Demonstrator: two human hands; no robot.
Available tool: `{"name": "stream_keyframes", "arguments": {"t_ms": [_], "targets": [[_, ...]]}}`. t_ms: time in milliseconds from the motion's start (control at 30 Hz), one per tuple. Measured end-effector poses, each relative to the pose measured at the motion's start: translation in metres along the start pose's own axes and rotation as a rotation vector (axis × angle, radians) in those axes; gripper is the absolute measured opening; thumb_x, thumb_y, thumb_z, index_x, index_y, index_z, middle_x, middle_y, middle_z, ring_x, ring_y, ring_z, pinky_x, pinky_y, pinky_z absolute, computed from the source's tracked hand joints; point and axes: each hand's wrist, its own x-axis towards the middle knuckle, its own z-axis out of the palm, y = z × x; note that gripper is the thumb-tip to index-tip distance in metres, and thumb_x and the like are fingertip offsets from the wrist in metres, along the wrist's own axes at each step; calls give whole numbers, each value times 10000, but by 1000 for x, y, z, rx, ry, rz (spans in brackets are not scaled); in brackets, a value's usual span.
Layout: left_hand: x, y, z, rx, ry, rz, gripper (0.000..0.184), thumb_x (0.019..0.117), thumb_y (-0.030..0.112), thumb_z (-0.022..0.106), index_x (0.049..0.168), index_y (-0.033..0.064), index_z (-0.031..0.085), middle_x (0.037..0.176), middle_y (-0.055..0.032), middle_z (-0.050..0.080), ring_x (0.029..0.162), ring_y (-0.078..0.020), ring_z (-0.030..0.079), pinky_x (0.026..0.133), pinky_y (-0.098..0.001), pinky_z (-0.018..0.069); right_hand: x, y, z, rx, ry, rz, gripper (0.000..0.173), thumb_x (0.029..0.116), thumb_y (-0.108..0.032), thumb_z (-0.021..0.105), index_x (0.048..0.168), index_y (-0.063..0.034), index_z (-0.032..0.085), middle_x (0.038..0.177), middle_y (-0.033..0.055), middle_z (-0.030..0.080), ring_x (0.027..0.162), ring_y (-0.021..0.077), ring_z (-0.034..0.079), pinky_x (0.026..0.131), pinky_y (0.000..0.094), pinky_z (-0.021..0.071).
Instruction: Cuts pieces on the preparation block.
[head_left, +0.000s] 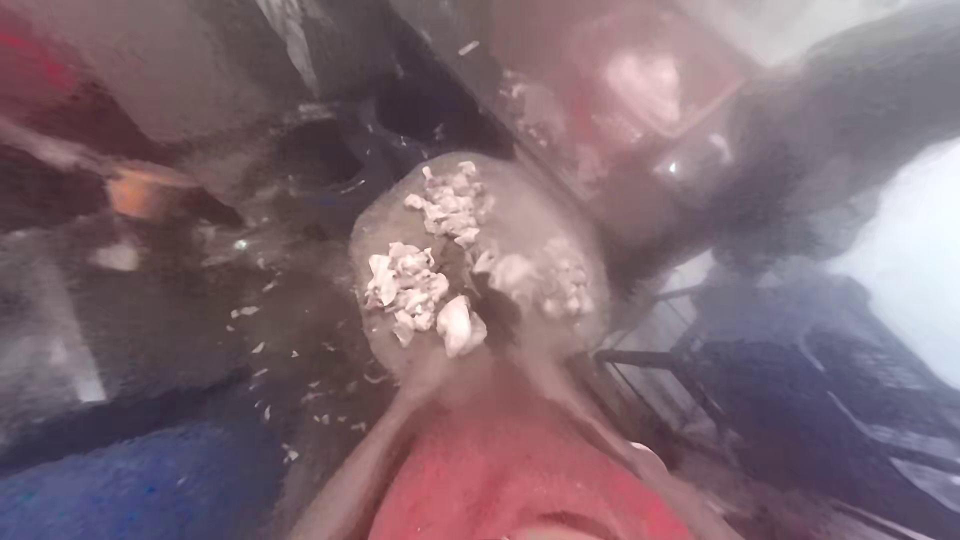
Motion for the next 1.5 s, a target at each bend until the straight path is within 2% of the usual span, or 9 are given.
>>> {"name": "stream_keyframes", "arguments": {"t_ms": [167, 367, 467, 567, 833, 1067, 1200, 1367, 1500], "targets": [[-28, -21, -32, -636, -189, -4, 314, 1052, 283, 569, 1218, 22, 623, 877, -32, 670, 708, -108, 639, 693, -299, 573, -51, 64, -12, 78, 28, 62, 487, 1105, -383, 409, 1382, -24, 585, 1249, 176, 685, 1148, 250, 671, 1048, 438, 520], [-25, 40, -23, -1240, -377, 117, 409, 1122, 282, 356, 1389, 40, 551, 1160, -148, 722, 901, -272, 737, 773, -423, 628, -11, 31, -59, 34, 340, -32, 508, 1112, -331, 340, 1448, 5, 520, 1250, 222, 668, 1133, 301, 670, 1030, 489, 521], [2, 55, -3, -1239, -391, 70, 534, 1133, 405, 237, 1410, 73, 552, 1114, -154, 733, 842, -269, 731, 726, -406, 614, -12, -26, -84, 263, 477, -366, 604, 1103, -430, 292, 1403, 51, 500, 920, 68, 642, 763, 105, 627, 734, 308, 579], [18, 54, 21, -1177, -230, -9, 475, 1128, 367, 293, 1236, 26, 606, 854, -100, 710, 676, -190, 674, 642, -349, 591, -40, -78, -89, 535, 502, -541, 874, 1020, -648, 399, 1464, 104, 365, 1178, 35, 662, 1048, -21, 631, 958, 220, 552], [0, 54, 28, -1198, -171, -132, 443, 1132, 364, 315, 1253, 20, 567, 858, -120, 724, 646, -204, 690, 607, -337, 590, 25, 26, 14, 45, 91, -1, 553, 1097, -459, 373, 1400, -42, 573, 1238, 195, 684, 1152, 297, 671, 1035, 519, 517], [0, 5, 46, -1043, -192, -100, 408, 1132, 346, 324, 1295, 27, 520, 871, -73, 718, 602, -127, 640, 551, -266, 537, -15, -10, -14, 309, 134, -240, 703, 1060, -580, 310, 1341, 27, 527, 860, 48, 592, 717, 115, 574, 697, 325, 546], [-15, 4, 38, -962, -98, -44, 325, 1114, 269, 415, 1236, 11, 570, 788, -22, 636, 604, -97, 571, 572, -255, 506, 1, 18, -2, 171, -43, -27, 547, 1096, -448, 379, 1344, -2, 578, 1105, 178, 686, 984, 239, 680, 924, 451, 560], [-63, 0, -8, -559, -128, 139, 311, 1080, 289, 492, 1270, 78, 618, 851, -33, 625, 709, -124, 587, 690, -340, 537, -15, 55, 5, 334, -29, 34, 485, 1115, -410, 319, 1206, -45, 625, 845, 27, 611, 726, 99, 589, 713, 311, 550], [-49, 6, 9, -1097, -169, 184, 289, 1106, 247, 401, 1227, 59, 583, 730, 39, 569, 599, -66, 537, 568, -231, 488, -16, 19, -13, 143, 116, 4, 511, 1113, -390, 342, 1309, 4, 601, 1030, 155, 694, 930, 223, 684, 886, 443, 568]]}}
